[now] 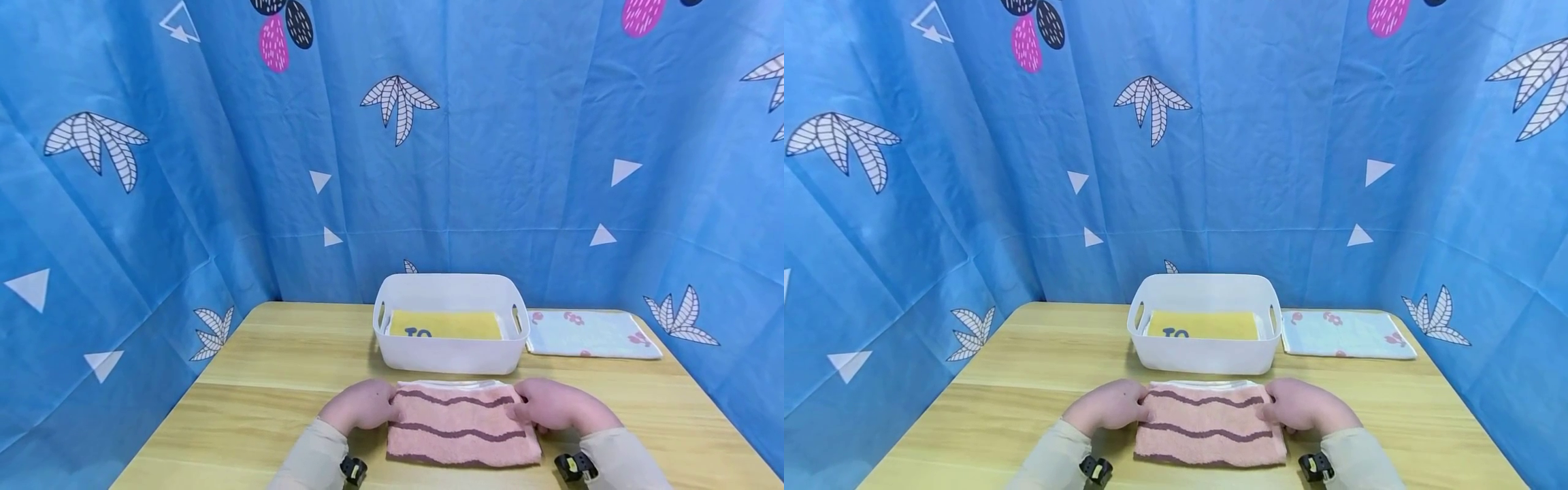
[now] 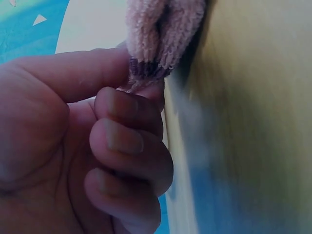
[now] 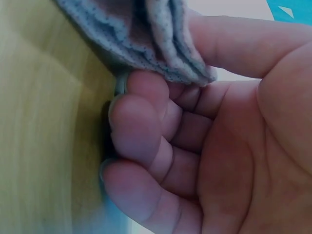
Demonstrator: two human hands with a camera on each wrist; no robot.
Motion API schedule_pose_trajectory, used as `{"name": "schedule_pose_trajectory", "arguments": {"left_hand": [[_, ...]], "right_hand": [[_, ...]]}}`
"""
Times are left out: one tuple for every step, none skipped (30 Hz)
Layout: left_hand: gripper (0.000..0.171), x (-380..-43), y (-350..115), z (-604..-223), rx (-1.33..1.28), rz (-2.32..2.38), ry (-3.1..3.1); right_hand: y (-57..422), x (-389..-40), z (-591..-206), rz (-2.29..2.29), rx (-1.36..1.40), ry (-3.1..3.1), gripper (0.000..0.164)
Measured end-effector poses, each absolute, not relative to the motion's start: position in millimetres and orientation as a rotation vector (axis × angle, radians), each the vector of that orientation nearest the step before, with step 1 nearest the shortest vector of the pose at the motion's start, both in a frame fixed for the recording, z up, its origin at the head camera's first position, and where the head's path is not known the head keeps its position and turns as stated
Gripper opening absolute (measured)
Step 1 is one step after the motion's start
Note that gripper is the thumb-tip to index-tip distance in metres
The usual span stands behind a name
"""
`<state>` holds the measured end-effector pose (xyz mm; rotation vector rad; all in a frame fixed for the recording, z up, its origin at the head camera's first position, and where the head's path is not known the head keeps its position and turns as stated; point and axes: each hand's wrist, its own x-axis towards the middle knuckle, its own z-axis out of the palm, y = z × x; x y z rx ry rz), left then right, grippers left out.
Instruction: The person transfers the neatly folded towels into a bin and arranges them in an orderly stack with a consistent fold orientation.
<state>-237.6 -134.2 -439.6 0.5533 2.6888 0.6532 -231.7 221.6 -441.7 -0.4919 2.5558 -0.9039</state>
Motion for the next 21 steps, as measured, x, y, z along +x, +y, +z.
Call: {"name": "schedule_pose_trajectory", "arguments": {"left_hand": [[0.025,-238,-135,-439,0.56,0.648,2.688],[0.025,-238,-135,-439,0.572,0.639,2.691],[0.024,-239,-135,-438,0.581,0.637,2.692],[0.023,-239,-136,-437,0.589,0.637,2.692],[0.022,-239,-136,-437,0.597,0.639,2.69],[0.02,-239,-136,-436,0.606,0.641,2.688],[0.019,-239,-137,-435,0.606,0.645,2.687],[0.018,-239,-137,-434,0.61,0.651,2.686],[0.016,-239,-137,-433,0.608,0.66,2.683],[0.015,-238,-138,-431,0.602,0.668,2.68],[0.014,-238,-138,-430,0.601,0.675,2.678],[0.013,-238,-138,-429,0.603,0.677,2.679],[0.013,-238,-139,-429,0.603,0.68,2.682],[0.012,-238,-139,-428,0.61,0.683,2.683],[0.011,-238,-140,-427,0.615,0.686,2.685],[0.011,-238,-140,-427,0.619,0.687,2.688],[0.011,-238,-141,-426,0.627,0.685,2.693],[0.011,-238,-141,-425,0.629,0.684,2.697],[0.011,-237,-142,-425,0.628,0.684,2.7],[0.011,-237,-142,-424,0.63,0.681,2.704],[0.012,-237,-142,-423,0.632,0.676,2.709]], "right_hand": [[222,-232,-441,-0.909,-0.503,2.551,0.014],[223,-232,-441,-0.914,-0.517,2.546,0.015],[223,-232,-440,-0.922,-0.531,2.538,0.014],[224,-232,-440,-0.927,-0.544,2.534,0.014],[225,-232,-440,-0.933,-0.555,2.528,0.014],[225,-232,-440,-0.94,-0.566,2.52,0.013],[226,-232,-440,-0.941,-0.575,2.515,0.011],[226,-233,-440,-0.941,-0.578,2.511,0.01],[227,-233,-440,-0.944,-0.588,2.507,0.009],[227,-233,-440,-0.942,-0.59,2.504,0.008],[227,-233,-439,-0.944,-0.59,2.499,0.008],[227,-234,-439,-0.947,-0.593,2.495,0.007],[227,-234,-439,-0.949,-0.593,2.492,0.007],[228,-234,-438,-0.959,-0.594,2.486,0.007],[228,-234,-438,-0.97,-0.599,2.483,0.008],[228,-234,-437,-0.977,-0.598,2.479,0.009],[228,-233,-436,-0.985,-0.602,2.477,0.009],[228,-233,-436,-0.992,-0.609,2.476,0.01],[228,-233,-435,-0.997,-0.615,2.475,0.011],[227,-233,-434,-1.002,-0.62,2.474,0.011],[227,-233,-433,-1.004,-0.627,2.475,0.011]]}}
